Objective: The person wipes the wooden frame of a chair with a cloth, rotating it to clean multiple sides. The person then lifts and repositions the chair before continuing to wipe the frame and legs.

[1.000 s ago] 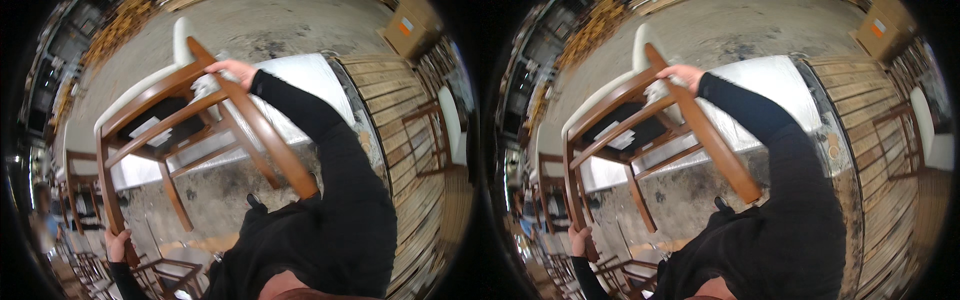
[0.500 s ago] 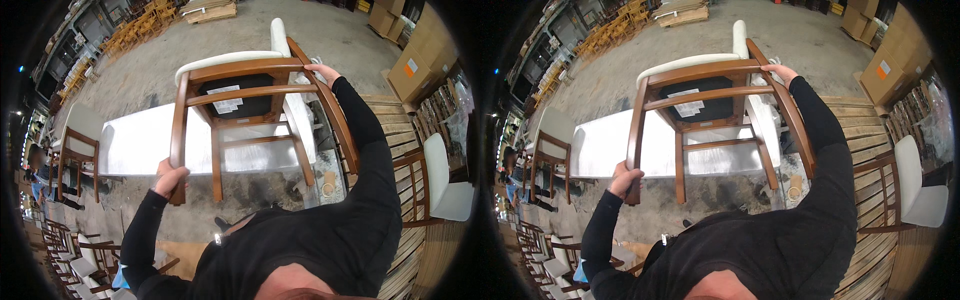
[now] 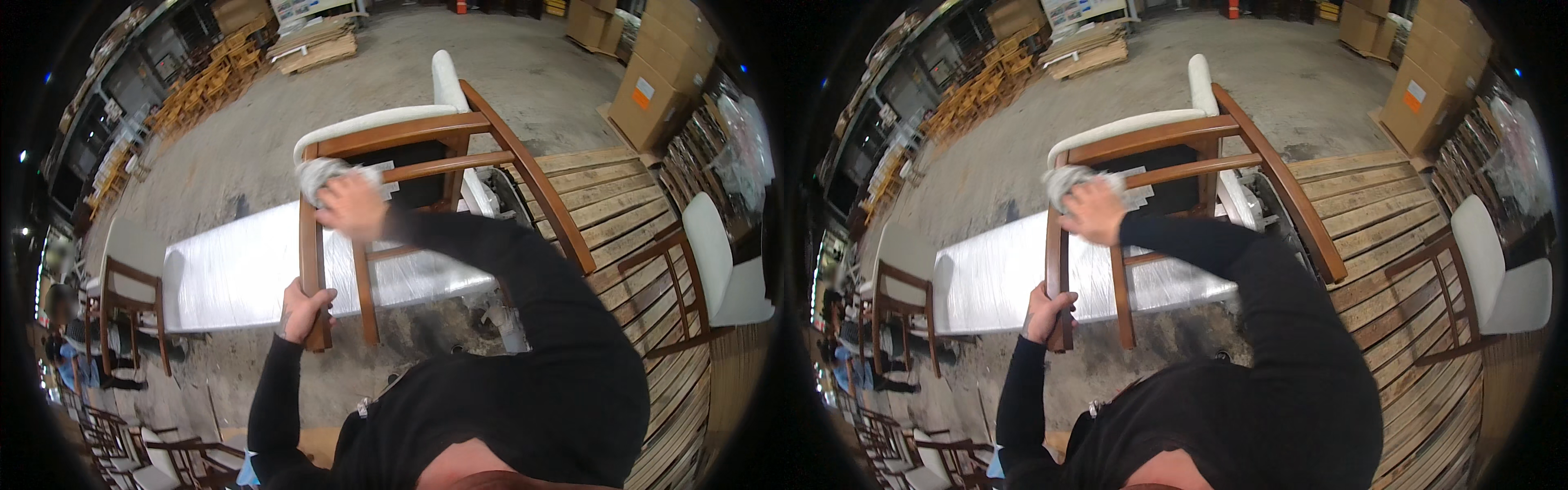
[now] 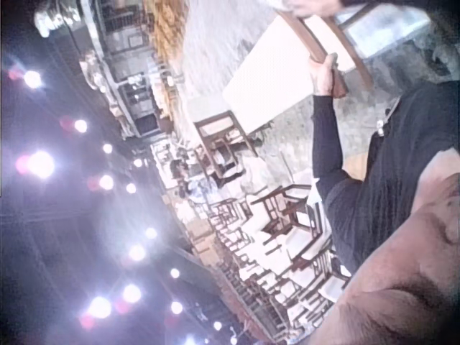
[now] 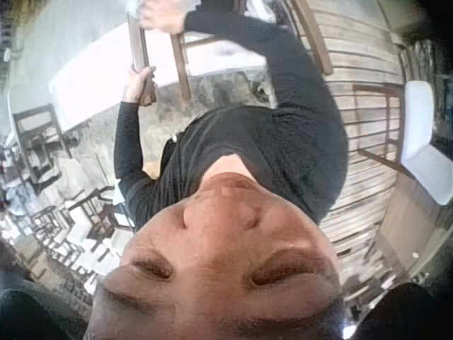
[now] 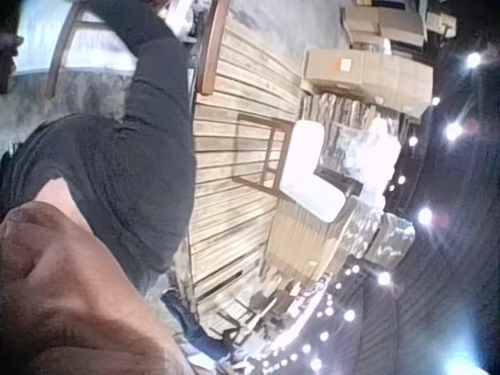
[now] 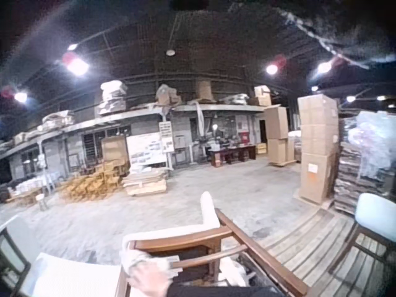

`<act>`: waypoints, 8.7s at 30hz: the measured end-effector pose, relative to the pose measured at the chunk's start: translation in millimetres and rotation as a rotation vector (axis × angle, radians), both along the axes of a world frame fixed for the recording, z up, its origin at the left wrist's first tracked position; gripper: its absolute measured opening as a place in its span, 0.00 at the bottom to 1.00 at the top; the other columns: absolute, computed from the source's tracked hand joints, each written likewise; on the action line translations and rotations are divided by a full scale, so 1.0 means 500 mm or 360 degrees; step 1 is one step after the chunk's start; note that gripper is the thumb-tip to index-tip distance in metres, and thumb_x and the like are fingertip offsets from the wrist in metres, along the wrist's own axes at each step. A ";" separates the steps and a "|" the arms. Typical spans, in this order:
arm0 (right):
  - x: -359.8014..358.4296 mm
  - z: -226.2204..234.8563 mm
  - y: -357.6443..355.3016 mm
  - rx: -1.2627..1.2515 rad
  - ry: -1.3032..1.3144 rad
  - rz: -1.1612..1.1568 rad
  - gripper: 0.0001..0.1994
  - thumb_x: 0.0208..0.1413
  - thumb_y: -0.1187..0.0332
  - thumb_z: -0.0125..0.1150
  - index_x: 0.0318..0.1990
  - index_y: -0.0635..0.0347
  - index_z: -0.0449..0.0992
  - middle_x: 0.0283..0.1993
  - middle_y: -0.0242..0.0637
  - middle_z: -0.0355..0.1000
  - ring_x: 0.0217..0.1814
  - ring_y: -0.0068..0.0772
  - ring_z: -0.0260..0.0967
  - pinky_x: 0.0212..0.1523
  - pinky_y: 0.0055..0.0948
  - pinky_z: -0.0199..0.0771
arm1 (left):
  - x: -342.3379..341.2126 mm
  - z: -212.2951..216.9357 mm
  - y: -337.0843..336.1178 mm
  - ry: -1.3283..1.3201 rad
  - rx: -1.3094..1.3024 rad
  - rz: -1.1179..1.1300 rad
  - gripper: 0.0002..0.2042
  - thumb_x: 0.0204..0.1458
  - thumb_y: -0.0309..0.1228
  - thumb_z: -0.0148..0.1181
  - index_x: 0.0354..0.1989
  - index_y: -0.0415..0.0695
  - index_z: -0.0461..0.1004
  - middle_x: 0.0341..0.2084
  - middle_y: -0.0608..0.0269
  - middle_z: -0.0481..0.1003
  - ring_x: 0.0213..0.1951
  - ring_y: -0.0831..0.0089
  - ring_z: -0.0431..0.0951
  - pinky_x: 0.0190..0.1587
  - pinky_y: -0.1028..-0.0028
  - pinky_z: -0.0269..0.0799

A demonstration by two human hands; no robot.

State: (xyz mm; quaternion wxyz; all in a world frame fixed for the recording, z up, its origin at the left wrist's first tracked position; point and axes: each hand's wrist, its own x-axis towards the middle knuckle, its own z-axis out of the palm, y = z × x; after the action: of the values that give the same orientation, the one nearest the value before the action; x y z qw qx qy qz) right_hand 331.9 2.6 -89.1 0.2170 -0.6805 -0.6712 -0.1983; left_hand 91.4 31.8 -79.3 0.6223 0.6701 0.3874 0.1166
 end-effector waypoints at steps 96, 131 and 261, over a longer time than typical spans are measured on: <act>0.401 0.063 -0.438 -0.0560 0.0832 -0.1615 0.30 0.62 0.50 0.46 0.62 0.66 0.66 0.55 0.66 0.70 0.51 0.61 0.75 0.54 0.46 0.74 | -0.057 0.013 -0.027 -0.0026 0.1313 -0.0533 0.54 0.40 0.28 0.68 0.75 0.41 0.38 0.74 0.42 0.41 0.74 0.47 0.43 0.74 0.58 0.39; 0.267 -0.588 -0.527 0.0260 0.1015 -0.1155 0.27 0.41 0.73 0.66 0.54 0.67 0.72 0.63 0.48 0.65 0.65 0.51 0.63 0.61 0.36 0.66 | -0.058 0.016 -0.035 -0.0542 0.1309 -0.0859 0.23 0.52 0.51 0.56 0.13 0.47 0.74 0.12 0.69 0.72 0.32 0.65 0.83 0.71 0.47 0.43; 0.549 -0.358 0.007 0.0555 -0.0186 -0.0558 0.43 0.48 0.52 0.67 0.64 0.78 0.60 0.70 0.67 0.51 0.72 0.64 0.46 0.72 0.54 0.40 | -0.022 -0.016 0.028 -0.0917 0.1146 -0.1056 0.20 0.52 0.36 0.58 0.07 0.54 0.66 0.16 0.73 0.80 0.26 0.78 0.78 0.62 0.58 0.45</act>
State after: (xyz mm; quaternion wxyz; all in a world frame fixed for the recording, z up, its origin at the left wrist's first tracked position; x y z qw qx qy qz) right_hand 606.5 6.1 -268.2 0.2542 -0.7263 -0.5099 -0.3846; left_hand 80.5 45.8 -87.3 0.4383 0.8671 -0.0934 0.2176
